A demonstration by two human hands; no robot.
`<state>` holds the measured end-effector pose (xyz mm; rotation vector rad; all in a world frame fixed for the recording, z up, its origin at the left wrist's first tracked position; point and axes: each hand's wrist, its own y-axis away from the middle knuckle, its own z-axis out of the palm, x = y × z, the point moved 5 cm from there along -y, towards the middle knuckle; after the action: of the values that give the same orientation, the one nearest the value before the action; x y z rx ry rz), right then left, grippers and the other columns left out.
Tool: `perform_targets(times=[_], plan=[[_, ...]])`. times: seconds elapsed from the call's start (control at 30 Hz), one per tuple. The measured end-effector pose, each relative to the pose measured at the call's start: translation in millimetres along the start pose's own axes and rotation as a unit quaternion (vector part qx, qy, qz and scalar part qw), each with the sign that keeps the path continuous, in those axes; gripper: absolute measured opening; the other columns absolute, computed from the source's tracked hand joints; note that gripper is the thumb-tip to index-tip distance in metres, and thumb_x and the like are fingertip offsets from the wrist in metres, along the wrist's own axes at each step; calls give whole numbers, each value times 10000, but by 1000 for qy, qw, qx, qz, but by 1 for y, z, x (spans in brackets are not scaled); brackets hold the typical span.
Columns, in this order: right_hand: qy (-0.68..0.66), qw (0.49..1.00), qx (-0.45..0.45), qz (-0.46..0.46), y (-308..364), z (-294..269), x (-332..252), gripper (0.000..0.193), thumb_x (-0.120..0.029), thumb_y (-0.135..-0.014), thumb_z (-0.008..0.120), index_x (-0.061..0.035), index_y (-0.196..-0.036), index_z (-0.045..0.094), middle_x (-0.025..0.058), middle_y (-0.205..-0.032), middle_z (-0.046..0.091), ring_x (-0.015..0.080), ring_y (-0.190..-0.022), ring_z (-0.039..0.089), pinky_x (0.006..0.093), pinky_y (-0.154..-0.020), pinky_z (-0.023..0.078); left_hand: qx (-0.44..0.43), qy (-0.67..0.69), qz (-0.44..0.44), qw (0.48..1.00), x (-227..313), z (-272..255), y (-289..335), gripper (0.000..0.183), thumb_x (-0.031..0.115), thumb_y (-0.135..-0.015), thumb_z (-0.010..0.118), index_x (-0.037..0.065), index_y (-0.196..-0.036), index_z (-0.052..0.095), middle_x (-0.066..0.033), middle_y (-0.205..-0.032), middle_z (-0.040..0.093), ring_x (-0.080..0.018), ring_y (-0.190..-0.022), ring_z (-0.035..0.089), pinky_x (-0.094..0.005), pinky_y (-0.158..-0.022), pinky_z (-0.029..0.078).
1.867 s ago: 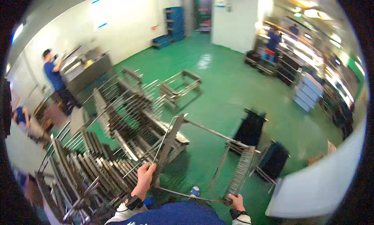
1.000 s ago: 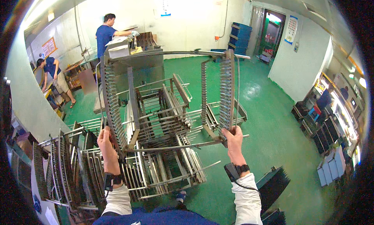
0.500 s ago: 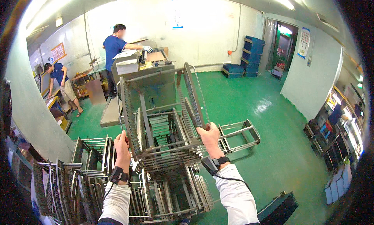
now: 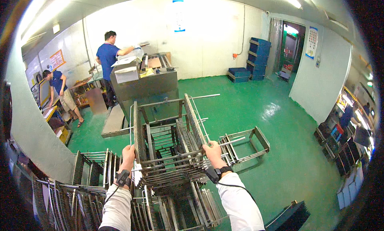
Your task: Organizing and stacking industrial metal or polymer plate sheets into a slotted sorting rack frame from a machinery processing unit.
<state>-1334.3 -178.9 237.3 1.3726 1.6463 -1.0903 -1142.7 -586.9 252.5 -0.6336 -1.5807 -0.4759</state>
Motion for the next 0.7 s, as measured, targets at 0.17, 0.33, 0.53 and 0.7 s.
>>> perform_targets(times=[0.17, 0.33, 0.53, 0.7], plan=[[-187, 974, -71, 106, 40, -26, -9, 271, -178, -808, 619, -8, -1011, 563, 34, -789, 588, 85, -601, 527, 227, -515, 439, 51, -54, 61, 995, -9, 6, 0, 322, 209, -902, 508, 3, -658, 471, 10, -572, 404, -72, -562, 335, -277, -500, 308], [-284, 934, -92, 196, 96, -82, 25, 190, -212, -838, 607, -43, -922, 592, 28, -750, 575, 84, -579, 515, 229, -514, 437, 13, 36, 60, 997, -9, 9, 11, 305, 250, -940, 464, 18, -756, 538, 39, -659, 428, -60, -622, 339, -253, -555, 320], [-272, 888, 23, 371, 268, -204, 164, 165, -194, -837, 605, -44, -904, 598, 39, -718, 580, 116, -571, 537, 255, -510, 452, -31, -151, 103, 983, -60, -26, -3, 278, 169, -946, 377, 35, -1146, 515, -96, -1145, 538, -192, -966, 524, -305, -890, 389], [-107, 817, 184, 536, 535, -301, 272, 143, -167, -818, 582, -33, -853, 617, 85, -699, 622, 168, -618, 595, 304, -528, 485, 61, 48, 28, 997, -8, -7, 131, 226, 252, -916, 479, 31, -914, 523, -2, -734, 435, -113, -655, 394, -254, -598, 340]])
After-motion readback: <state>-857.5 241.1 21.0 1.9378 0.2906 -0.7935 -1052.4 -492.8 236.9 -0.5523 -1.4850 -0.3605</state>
